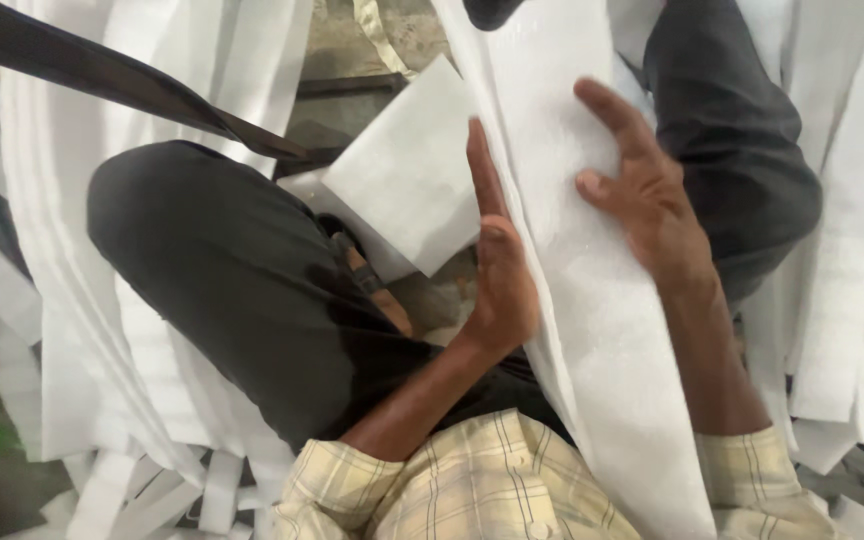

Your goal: The person sits cross-legged on the floor and repeatedly pulls white foam strips through a cutting machine to trim them into shorter pieces. The person handles each strip by hand, aligns it under the cutter, and collects the cut pieces.

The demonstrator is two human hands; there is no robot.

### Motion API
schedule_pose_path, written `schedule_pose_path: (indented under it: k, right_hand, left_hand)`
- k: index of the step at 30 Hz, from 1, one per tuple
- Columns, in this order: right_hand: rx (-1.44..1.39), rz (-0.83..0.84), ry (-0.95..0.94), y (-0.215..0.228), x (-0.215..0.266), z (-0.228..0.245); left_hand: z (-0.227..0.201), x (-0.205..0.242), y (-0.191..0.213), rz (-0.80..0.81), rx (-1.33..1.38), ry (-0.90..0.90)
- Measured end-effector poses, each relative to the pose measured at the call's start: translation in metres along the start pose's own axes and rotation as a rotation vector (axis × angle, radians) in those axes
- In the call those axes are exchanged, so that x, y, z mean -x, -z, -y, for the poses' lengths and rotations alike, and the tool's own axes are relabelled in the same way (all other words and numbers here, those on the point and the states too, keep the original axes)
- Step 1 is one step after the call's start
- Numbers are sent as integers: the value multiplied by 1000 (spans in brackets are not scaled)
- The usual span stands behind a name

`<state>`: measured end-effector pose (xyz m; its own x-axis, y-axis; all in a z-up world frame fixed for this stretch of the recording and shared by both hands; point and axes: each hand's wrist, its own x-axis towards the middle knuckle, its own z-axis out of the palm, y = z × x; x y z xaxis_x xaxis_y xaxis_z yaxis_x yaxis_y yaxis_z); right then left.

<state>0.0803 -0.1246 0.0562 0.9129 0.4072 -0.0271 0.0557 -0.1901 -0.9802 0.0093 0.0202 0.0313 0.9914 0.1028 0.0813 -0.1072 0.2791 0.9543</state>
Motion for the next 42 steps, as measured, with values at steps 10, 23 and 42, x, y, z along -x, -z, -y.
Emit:
schedule_pose_path:
  k: [10,23,42]
  right_hand:
    - [354,-89,-133,34,-100,-14]
    - [112,46,-34,5,-7,-5]
    - [-50,119,-194,32,84,-5]
  left_hand:
    - [28,-103,31,-65,40,-132]
    - [15,-14,-6,21,-306,195]
    - [10,57,-30,205,-242,209]
